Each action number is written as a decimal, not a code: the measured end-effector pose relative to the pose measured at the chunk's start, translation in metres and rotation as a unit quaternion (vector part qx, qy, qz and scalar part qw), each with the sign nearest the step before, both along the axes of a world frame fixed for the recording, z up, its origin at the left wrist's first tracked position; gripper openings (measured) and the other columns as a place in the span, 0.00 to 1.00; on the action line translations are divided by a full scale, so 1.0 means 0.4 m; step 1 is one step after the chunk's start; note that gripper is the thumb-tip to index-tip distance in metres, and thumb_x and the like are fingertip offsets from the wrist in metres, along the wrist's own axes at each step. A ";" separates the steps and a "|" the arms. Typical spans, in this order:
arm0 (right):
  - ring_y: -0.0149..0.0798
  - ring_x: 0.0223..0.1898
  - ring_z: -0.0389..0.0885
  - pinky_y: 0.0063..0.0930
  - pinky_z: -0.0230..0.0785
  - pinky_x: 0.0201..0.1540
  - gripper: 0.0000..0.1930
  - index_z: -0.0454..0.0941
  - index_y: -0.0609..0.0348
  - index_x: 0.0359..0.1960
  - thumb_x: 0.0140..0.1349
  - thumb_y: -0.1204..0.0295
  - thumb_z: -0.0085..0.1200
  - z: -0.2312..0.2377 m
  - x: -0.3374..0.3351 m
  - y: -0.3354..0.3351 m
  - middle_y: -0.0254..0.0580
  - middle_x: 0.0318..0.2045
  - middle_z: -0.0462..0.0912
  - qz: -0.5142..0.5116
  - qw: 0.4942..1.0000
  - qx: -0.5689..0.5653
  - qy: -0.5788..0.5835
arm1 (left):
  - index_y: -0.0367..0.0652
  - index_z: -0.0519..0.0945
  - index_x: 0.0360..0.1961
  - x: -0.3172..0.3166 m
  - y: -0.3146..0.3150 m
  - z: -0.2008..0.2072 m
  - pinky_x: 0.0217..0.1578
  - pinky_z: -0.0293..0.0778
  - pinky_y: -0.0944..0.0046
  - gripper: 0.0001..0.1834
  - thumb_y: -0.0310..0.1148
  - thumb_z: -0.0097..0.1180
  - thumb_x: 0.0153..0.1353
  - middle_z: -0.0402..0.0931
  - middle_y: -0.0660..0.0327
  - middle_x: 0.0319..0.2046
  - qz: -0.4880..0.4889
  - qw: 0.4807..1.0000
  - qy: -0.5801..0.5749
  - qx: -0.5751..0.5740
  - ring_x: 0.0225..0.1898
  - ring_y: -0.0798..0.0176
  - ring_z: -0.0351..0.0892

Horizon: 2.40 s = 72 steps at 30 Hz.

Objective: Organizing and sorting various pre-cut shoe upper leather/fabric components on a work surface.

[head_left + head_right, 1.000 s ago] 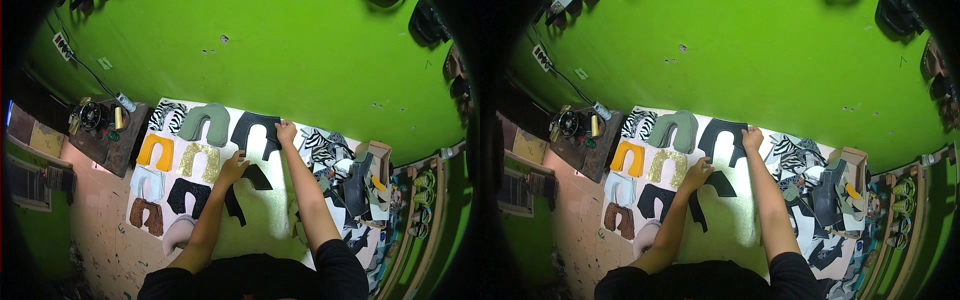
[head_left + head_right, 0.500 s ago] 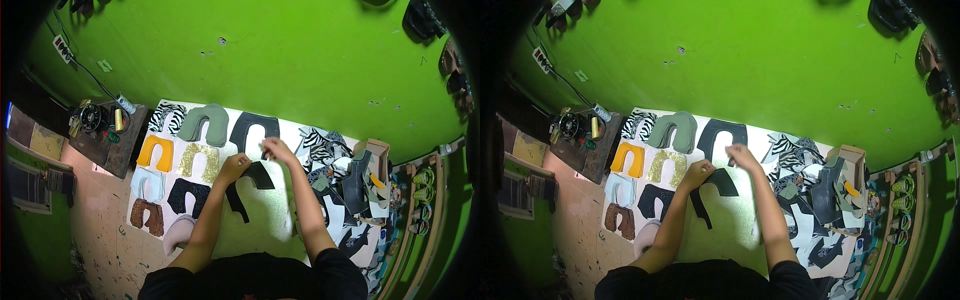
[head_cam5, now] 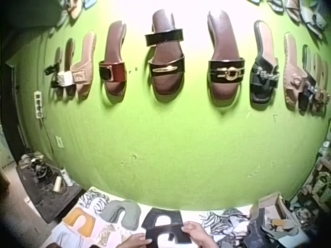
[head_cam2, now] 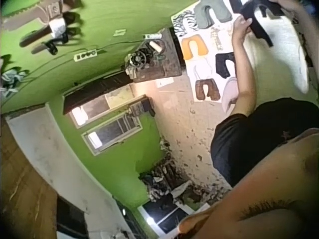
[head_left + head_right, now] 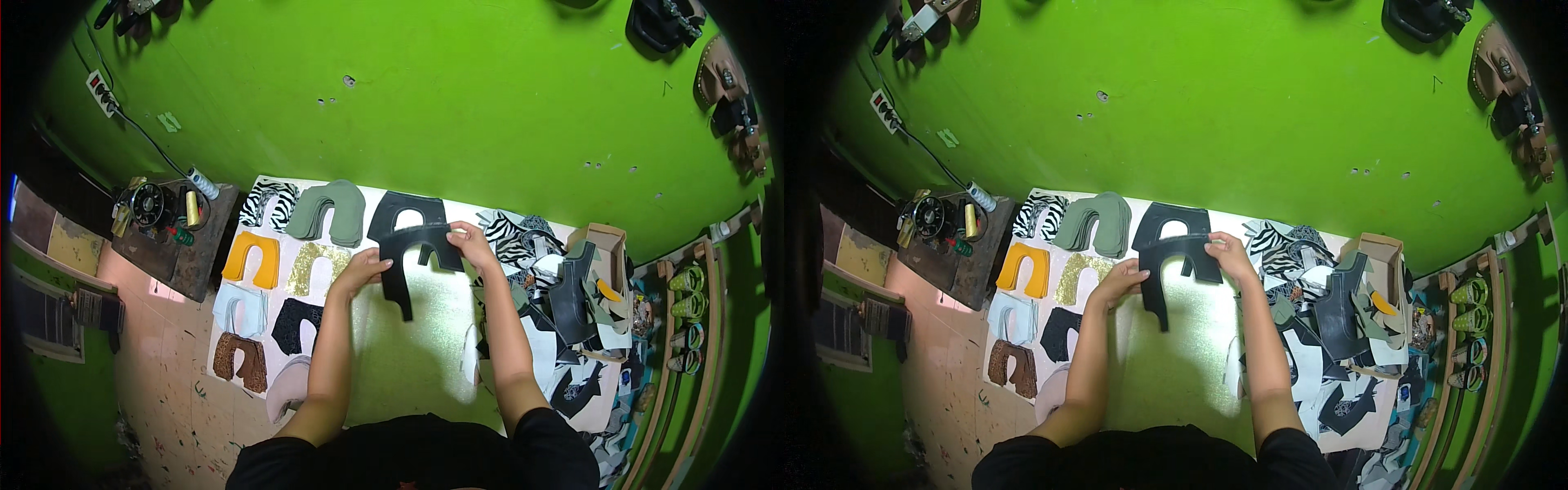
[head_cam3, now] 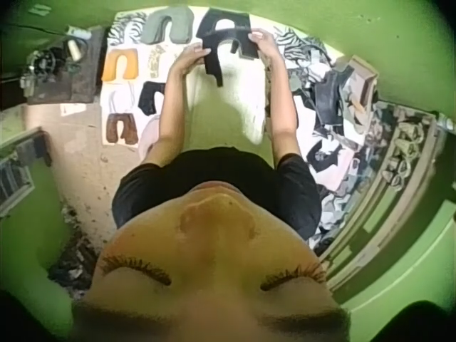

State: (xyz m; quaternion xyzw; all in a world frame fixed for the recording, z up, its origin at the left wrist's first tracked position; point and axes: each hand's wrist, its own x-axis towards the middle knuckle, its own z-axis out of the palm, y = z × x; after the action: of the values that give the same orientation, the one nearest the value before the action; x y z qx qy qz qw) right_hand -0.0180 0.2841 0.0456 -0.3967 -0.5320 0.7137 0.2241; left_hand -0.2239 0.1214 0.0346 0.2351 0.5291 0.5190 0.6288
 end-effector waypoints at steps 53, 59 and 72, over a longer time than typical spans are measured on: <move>0.51 0.42 0.69 0.38 0.63 0.46 0.18 0.72 0.61 0.42 0.47 0.72 0.56 -0.122 -0.124 -0.010 0.52 0.41 0.67 -0.177 0.862 0.339 -0.333 | 0.38 0.76 0.38 0.086 0.052 -0.189 0.41 0.69 0.65 0.16 0.27 0.57 0.44 0.71 0.54 0.39 0.234 0.879 0.414 0.042 0.39 0.59 0.72; 0.51 0.43 0.65 0.37 0.57 0.49 0.14 0.72 0.59 0.37 0.46 0.74 0.54 -0.120 -0.012 -0.196 0.51 0.38 0.67 -0.134 0.881 0.410 -0.194 | 0.38 0.76 0.39 0.110 0.023 -0.212 0.48 0.64 0.61 0.16 0.30 0.56 0.46 0.72 0.52 0.41 0.219 0.905 0.358 0.066 0.46 0.55 0.69; 0.46 0.40 0.68 0.32 0.60 0.45 0.09 0.74 0.60 0.31 0.44 0.78 0.51 -0.046 0.352 -0.500 0.47 0.35 0.70 -0.281 0.831 0.418 -0.234 | 0.39 0.76 0.33 0.370 -0.198 -0.169 0.48 0.62 0.61 0.11 0.26 0.54 0.45 0.72 0.53 0.36 0.092 0.886 0.437 0.127 0.43 0.54 0.69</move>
State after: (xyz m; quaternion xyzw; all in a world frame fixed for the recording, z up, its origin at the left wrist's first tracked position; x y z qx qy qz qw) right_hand 0.1227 0.0842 0.0270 -0.5528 -0.6818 0.2151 0.4282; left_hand -0.0760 0.0421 -0.0329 0.4665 0.6989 0.4823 0.2477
